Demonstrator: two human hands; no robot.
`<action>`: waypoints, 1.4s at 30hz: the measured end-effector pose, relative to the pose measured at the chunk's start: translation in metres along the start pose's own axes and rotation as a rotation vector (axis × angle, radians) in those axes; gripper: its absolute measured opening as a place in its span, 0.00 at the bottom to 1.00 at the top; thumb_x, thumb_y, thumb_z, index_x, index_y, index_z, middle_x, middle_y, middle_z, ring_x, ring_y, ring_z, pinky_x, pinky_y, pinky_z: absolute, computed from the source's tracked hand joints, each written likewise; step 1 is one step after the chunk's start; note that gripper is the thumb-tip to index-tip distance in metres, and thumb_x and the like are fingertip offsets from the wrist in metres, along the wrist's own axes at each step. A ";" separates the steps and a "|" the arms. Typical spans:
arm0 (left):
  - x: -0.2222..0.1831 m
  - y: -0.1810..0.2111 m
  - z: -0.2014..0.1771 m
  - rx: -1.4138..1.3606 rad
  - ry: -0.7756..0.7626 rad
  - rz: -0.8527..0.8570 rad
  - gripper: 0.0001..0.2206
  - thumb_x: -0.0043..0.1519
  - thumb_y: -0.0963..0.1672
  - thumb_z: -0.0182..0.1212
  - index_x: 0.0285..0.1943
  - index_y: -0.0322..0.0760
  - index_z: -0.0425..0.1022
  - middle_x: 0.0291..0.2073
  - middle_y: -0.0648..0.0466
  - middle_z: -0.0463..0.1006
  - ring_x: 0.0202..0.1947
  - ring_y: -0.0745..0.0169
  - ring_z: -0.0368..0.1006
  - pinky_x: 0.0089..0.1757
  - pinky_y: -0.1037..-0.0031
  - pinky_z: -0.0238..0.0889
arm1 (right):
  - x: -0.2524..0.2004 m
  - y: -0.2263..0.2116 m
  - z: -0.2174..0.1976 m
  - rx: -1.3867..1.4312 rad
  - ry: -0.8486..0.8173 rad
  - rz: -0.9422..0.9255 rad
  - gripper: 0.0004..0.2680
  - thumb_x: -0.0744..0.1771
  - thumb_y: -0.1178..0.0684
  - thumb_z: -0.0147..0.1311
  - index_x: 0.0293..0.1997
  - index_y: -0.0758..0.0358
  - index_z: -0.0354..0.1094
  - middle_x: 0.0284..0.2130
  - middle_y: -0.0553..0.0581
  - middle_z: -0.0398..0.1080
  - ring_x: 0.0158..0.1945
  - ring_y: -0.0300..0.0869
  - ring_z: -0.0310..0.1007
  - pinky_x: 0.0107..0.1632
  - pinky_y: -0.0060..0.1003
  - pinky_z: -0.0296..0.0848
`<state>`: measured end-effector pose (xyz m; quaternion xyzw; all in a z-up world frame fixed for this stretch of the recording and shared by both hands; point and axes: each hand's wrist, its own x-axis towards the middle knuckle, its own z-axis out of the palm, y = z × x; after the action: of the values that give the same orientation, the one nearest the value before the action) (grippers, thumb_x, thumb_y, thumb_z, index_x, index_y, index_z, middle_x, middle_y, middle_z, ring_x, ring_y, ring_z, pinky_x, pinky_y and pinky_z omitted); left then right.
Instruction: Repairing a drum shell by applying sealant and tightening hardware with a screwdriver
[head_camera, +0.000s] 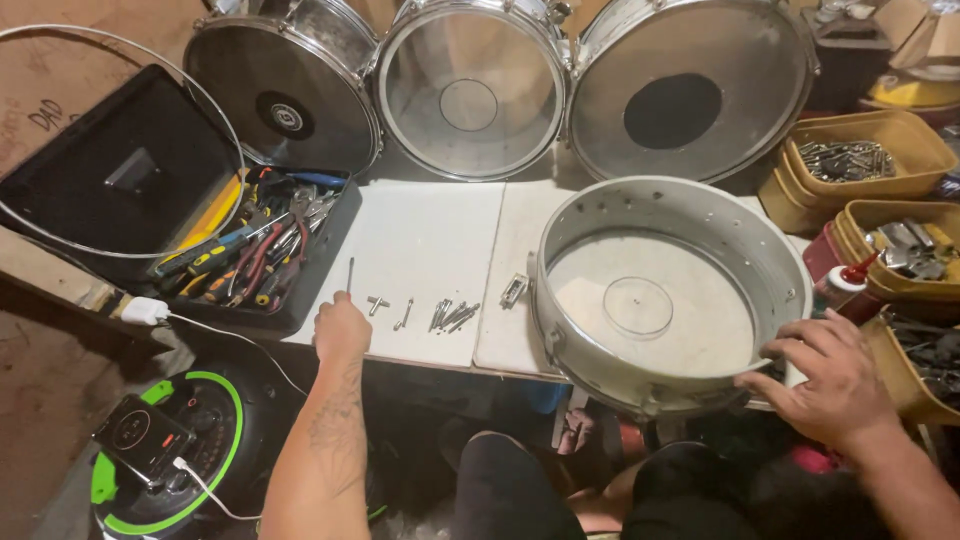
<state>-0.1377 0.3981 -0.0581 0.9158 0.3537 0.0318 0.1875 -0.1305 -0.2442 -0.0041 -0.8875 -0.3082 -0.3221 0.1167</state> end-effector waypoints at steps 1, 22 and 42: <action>-0.001 0.003 0.000 0.002 -0.005 0.002 0.17 0.65 0.40 0.45 0.64 0.36 0.65 0.56 0.37 0.70 0.59 0.34 0.66 0.53 0.42 0.64 | -0.002 -0.006 0.005 -0.001 -0.004 0.004 0.17 0.55 0.36 0.70 0.34 0.57 0.77 0.35 0.52 0.75 0.43 0.46 0.73 0.65 0.51 0.68; -0.022 0.099 0.014 0.169 -0.062 0.372 0.14 0.62 0.37 0.49 0.52 0.29 0.78 0.40 0.34 0.81 0.49 0.34 0.79 0.50 0.50 0.74 | 0.075 -0.112 0.049 -0.107 0.261 0.299 0.21 0.55 0.28 0.72 0.17 0.53 0.70 0.19 0.52 0.63 0.29 0.49 0.65 0.50 0.47 0.62; -0.077 0.176 -0.011 -1.357 -0.301 0.268 0.23 0.59 0.37 0.64 0.64 0.26 0.65 0.36 0.39 0.78 0.32 0.56 0.76 0.37 0.64 0.82 | -0.004 -0.104 0.023 0.071 0.401 0.282 0.06 0.62 0.46 0.67 0.39 0.48 0.79 0.33 0.49 0.70 0.38 0.45 0.73 0.51 0.44 0.66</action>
<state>-0.0855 0.2316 0.0222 0.6269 0.1101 0.1410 0.7583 -0.1861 -0.1551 -0.0238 -0.8355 -0.1632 -0.4611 0.2503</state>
